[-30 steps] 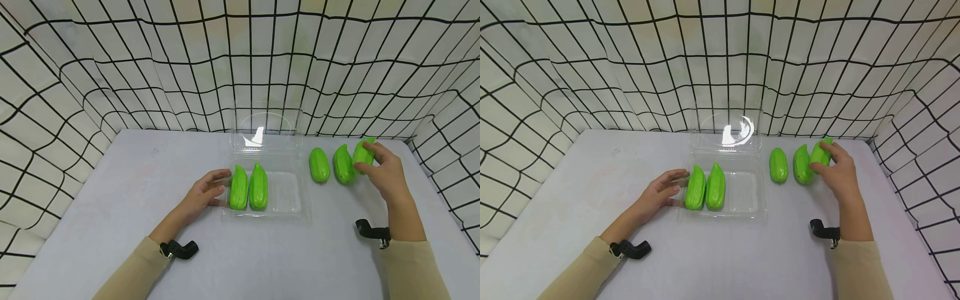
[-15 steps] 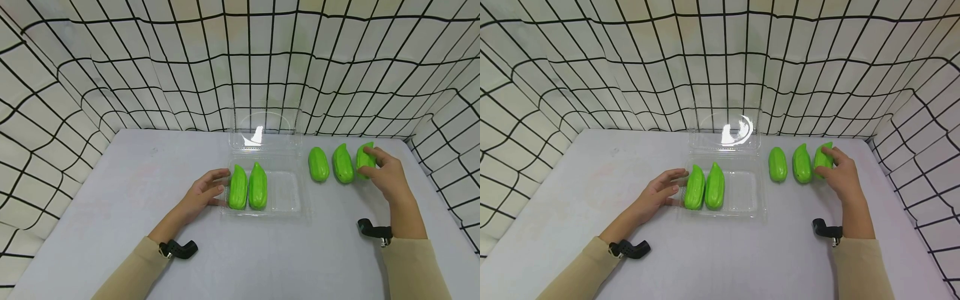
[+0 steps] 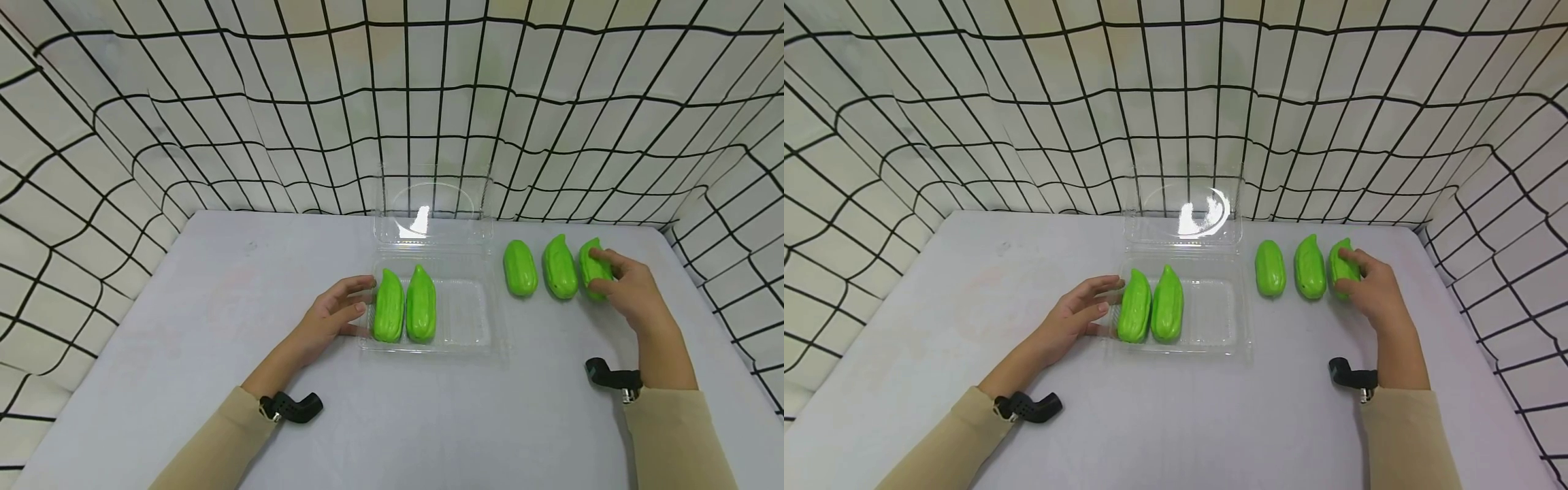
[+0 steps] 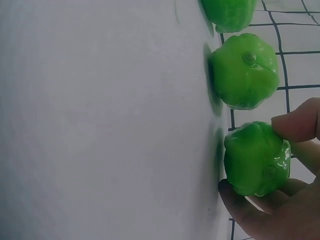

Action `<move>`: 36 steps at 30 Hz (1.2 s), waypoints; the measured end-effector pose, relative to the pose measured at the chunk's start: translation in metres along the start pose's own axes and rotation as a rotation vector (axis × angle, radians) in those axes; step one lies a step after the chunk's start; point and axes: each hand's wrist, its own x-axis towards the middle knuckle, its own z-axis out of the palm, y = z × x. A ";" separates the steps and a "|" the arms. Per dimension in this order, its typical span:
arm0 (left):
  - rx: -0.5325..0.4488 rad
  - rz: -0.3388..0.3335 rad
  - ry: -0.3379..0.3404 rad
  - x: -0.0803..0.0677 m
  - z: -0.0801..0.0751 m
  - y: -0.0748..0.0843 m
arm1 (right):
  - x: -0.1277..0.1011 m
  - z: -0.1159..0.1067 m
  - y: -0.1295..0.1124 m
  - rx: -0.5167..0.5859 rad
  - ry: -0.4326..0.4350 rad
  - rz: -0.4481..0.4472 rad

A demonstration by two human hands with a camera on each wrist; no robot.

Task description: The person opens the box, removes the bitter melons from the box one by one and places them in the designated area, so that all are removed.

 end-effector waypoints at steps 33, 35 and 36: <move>-0.005 0.001 -0.001 -0.001 0.000 0.000 | -0.026 0.037 -0.071 0.177 0.166 -0.289; -0.009 0.002 -0.004 -0.001 0.000 0.000 | -0.031 0.046 -0.080 0.200 0.134 -0.330; -0.010 0.001 -0.005 0.000 0.001 0.000 | -0.034 0.050 -0.084 0.209 0.117 -0.345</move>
